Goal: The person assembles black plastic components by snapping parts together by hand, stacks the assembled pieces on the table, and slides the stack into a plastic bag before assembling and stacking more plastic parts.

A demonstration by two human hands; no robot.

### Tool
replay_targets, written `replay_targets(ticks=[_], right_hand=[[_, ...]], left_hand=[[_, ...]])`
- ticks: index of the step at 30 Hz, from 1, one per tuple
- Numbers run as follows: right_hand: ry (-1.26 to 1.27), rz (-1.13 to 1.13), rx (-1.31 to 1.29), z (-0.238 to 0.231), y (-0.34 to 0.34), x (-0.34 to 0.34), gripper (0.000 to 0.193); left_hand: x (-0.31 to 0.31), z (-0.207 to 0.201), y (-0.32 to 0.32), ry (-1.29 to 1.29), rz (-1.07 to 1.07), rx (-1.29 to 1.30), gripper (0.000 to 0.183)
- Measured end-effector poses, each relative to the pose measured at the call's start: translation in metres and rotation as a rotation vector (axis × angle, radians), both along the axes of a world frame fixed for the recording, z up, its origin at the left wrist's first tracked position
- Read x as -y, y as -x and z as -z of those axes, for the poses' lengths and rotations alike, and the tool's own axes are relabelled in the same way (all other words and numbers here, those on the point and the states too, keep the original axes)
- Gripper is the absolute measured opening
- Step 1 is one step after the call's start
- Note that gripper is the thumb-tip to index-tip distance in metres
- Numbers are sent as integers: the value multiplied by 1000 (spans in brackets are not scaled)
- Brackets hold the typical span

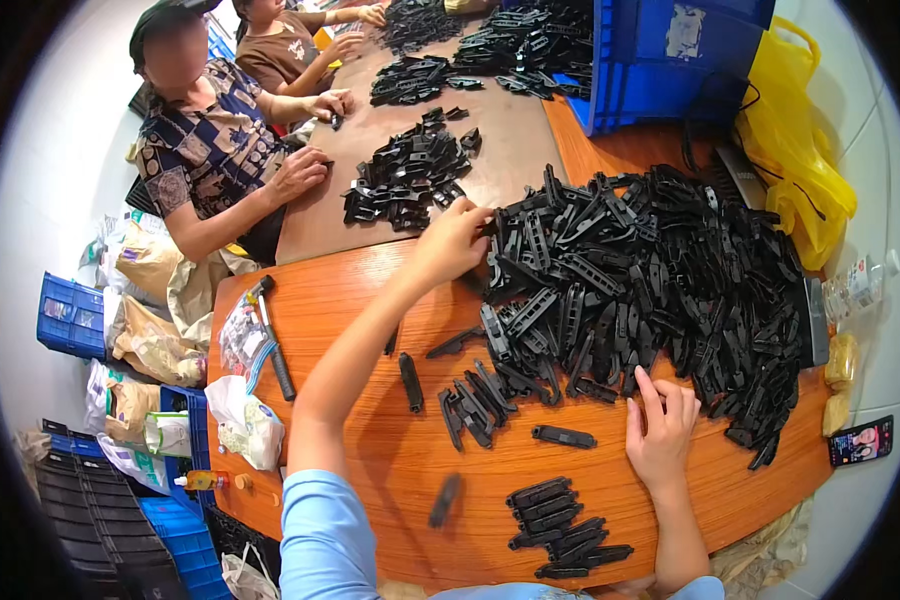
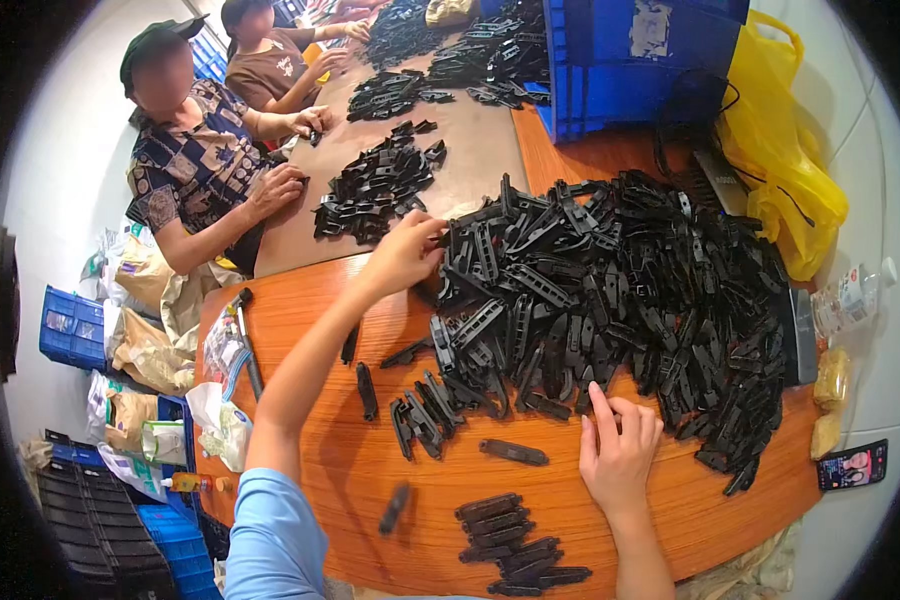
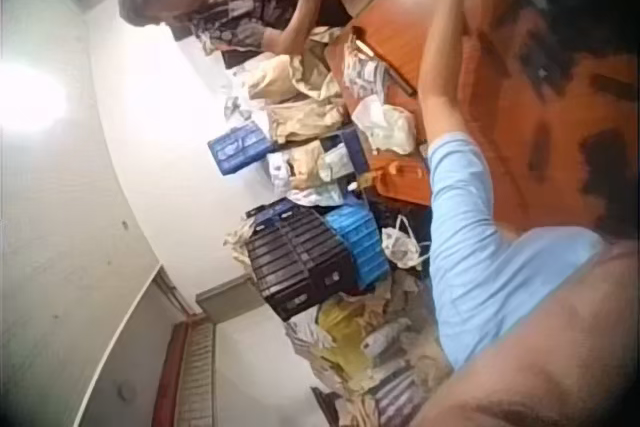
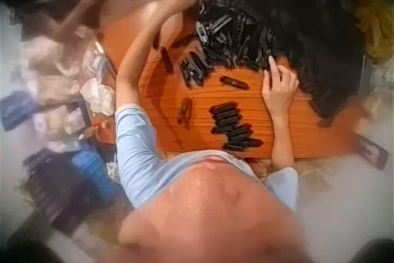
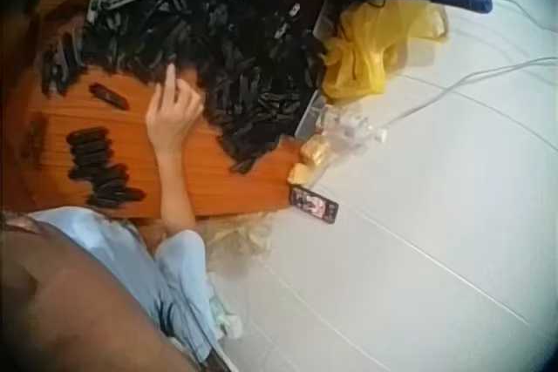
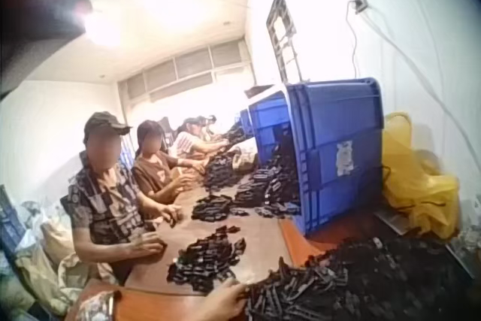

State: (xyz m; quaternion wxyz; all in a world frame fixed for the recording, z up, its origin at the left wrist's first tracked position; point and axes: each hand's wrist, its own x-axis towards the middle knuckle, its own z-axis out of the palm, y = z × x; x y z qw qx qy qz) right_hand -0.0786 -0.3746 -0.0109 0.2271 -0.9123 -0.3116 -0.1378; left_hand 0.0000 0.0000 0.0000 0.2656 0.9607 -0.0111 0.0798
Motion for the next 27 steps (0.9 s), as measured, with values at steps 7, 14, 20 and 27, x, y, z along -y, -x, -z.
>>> replay_targets(ticks=[7, 14, 20, 27], right_hand=[[-20, 6, 2, 2, 6, 2, 46], [-26, -10, 14, 0, 1, 1, 46], [-34, -9, 23, 2, 1, 3, 46], [-41, -22, 20, 2, -1, 3, 47]], left_hand=[[14, 11, 7, -96, -169, 197, 24], [-48, 3, 4, 24, -541, 471, 52], [-21, 2, 52, -115, -298, 370, 43], [39, -82, 156, -122, -208, 228, 38]])
